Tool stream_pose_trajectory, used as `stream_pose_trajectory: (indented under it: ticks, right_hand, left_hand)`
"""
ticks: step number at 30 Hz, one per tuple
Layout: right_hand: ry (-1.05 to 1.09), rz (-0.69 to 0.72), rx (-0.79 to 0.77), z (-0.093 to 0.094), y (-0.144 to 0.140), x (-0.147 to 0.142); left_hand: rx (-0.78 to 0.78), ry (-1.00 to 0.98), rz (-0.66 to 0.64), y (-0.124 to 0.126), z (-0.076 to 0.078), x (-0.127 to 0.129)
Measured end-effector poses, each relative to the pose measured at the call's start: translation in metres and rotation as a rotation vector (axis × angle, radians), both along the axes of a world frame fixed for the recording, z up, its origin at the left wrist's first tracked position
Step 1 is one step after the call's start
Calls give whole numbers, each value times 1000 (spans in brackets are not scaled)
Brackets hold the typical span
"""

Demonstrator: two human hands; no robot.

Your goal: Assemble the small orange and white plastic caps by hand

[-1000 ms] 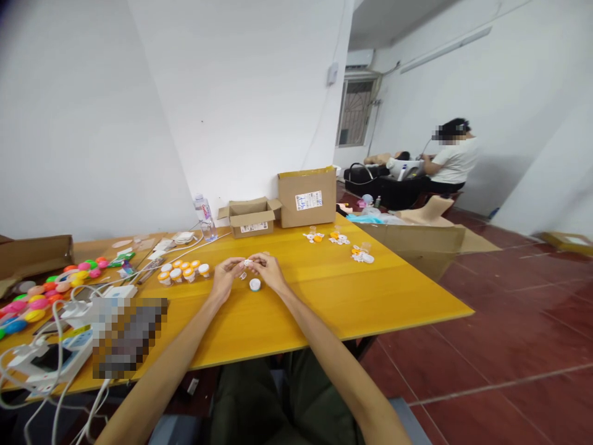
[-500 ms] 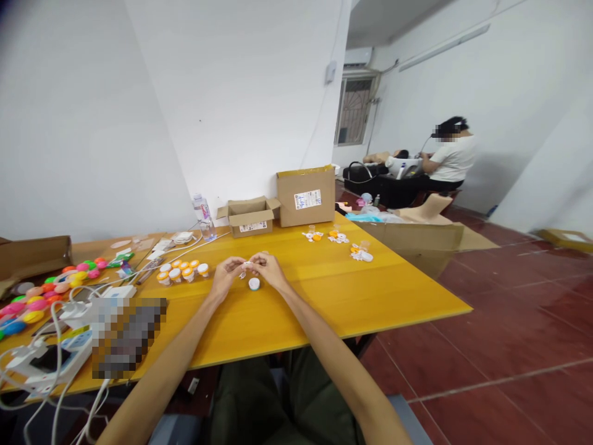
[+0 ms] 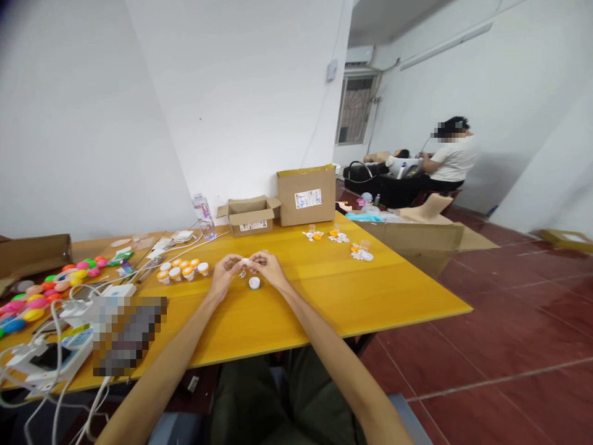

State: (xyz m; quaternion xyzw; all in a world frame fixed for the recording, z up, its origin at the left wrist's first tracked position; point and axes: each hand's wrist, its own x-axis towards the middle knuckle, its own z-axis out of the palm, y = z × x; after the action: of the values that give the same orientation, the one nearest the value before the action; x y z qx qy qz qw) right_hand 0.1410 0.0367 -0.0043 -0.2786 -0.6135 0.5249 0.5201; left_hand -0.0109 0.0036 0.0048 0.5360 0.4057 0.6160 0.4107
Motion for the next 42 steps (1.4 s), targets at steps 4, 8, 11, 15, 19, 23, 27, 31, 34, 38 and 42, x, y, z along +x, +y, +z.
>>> stream_pose_trajectory:
  ticks: [4, 8, 11, 15, 19, 23, 27, 31, 34, 38, 42]
  right_hand:
    - [-35, -8, 39, -2, 1, 0]
    - [-91, -30, 69, -5, 2, 0]
    - [-117, -59, 83, -7, 3, 0]
    - [-154, -87, 116, -8, 3, 1]
    - [-167, -94, 124, -7, 1, 2]
    - [-158, -119, 115, -8, 0, 0]
    - [-165, -136, 114, -10, 1, -2]
    - [-194, -146, 141, -12, 3, -3]
    - [-200, -149, 175, -13, 3, -3]
    - [-195, -153, 212, -13, 2, -3]
    - [-217, -169, 227, -11, 0, -2]
  left_hand:
    - [7, 18, 4, 0, 0, 0]
    - [39, 68, 15, 1, -1, -1]
    - [57, 103, 19, 3, -3, -2]
    - [87, 143, 32, 4, -4, -3]
    - [117, 177, 43, 3, -4, -3]
    - [153, 179, 73, 2, -4, -2]
    - [177, 174, 104, 2, -6, -1]
    - [177, 169, 120, 2, -6, 0]
    - [176, 158, 129, 3, -5, 0]
    - [179, 159, 130, 3, -5, 1]
    - [177, 175, 133, 3, -6, 1]
